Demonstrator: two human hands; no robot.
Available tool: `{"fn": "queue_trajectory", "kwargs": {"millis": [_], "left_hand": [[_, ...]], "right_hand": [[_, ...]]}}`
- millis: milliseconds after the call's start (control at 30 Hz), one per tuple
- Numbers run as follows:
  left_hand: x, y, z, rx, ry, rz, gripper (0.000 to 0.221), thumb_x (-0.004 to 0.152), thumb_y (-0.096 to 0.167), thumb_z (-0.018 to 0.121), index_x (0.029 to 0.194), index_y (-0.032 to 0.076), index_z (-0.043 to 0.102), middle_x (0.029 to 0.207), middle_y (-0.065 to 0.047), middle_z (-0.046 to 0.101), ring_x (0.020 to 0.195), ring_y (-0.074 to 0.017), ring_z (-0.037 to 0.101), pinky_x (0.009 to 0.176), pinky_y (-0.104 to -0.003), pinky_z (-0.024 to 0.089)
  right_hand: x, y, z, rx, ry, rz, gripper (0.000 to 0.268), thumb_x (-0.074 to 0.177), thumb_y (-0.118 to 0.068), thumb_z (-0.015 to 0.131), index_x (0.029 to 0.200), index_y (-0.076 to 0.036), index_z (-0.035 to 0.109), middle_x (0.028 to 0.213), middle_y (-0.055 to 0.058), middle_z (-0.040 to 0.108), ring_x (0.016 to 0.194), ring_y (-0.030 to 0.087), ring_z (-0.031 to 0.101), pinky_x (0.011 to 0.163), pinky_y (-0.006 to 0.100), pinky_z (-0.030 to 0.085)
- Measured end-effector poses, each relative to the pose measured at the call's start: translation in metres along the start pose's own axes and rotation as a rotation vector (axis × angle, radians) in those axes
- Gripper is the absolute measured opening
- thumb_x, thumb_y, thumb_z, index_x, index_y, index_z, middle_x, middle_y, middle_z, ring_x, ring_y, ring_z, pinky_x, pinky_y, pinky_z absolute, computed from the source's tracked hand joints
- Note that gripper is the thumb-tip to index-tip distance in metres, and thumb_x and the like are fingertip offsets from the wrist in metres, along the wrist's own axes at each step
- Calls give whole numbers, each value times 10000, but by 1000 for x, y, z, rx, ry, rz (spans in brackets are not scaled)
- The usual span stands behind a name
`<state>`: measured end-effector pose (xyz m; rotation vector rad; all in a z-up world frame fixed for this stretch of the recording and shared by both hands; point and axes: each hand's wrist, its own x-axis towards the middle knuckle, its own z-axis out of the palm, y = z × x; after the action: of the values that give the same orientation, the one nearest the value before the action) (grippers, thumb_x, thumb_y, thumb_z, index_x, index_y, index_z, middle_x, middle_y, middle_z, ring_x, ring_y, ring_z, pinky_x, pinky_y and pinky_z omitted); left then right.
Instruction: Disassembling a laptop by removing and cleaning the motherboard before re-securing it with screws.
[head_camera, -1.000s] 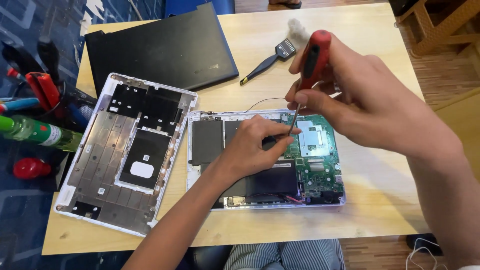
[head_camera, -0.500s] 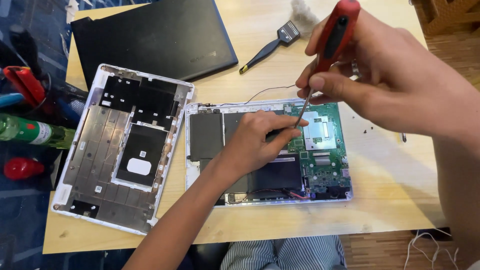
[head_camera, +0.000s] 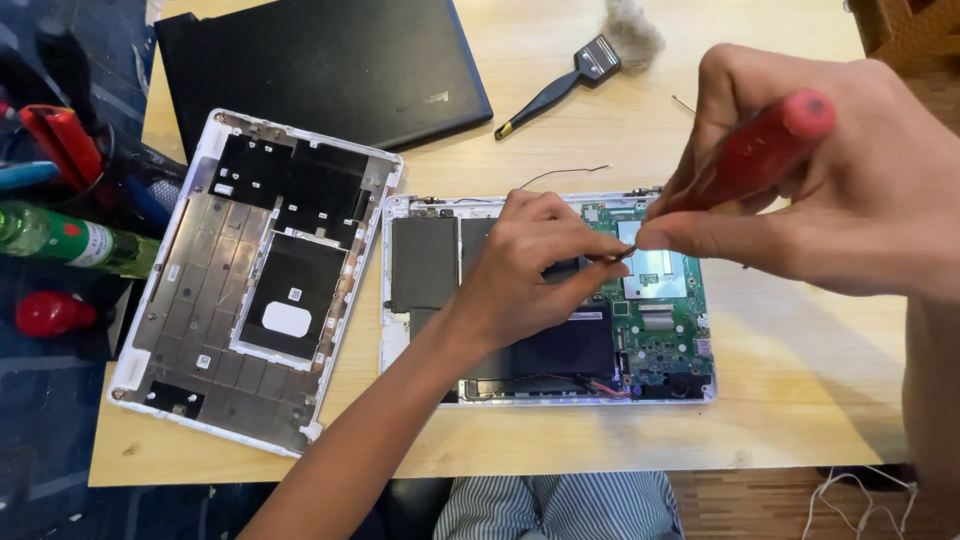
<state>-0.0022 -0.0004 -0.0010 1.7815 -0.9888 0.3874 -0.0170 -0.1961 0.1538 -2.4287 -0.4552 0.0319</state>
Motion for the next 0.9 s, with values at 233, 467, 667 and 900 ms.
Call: {"fn": "queue_trajectory", "kwargs": {"millis": [233, 467, 667, 900], "left_hand": [[-1, -1, 1, -75, -78, -33, 28, 945, 141, 747, 957, 116, 749, 862, 8, 755, 796, -188, 673, 885, -360, 449], [-3, -4, 1, -48, -94, -85, 159, 921, 196, 782, 1075, 162, 760, 918, 64, 764, 855, -158, 684, 909, -379, 441], [0, -2, 0, -30, -81, -63, 62, 920, 188, 784, 946, 133, 772, 789, 36, 730, 781, -153, 646, 909, -377, 374], [0, -4, -4, -10, -54, -54, 189, 838, 254, 865, 927, 111, 778, 855, 12, 767, 805, -167, 692, 909, -397, 352]], "right_hand": [[-2, 3, -5, 5, -145, 28, 441, 637, -295, 958, 980, -174, 709, 777, -92, 836, 648, 23, 788, 703, 169, 675], [4, 9, -7, 166, -146, -170, 208, 725, -58, 843, 880, 0, 717, 855, 80, 804, 851, 128, 810, 768, 234, 661], [5, 10, -6, 107, -125, -125, 401, 705, -183, 911, 977, -60, 644, 898, 26, 756, 781, 92, 735, 744, 235, 587], [8, 15, 8, 238, 13, -257, 493, 713, -140, 956, 647, -35, 479, 673, 42, 678, 669, 78, 566, 1244, 401, 532]]}}
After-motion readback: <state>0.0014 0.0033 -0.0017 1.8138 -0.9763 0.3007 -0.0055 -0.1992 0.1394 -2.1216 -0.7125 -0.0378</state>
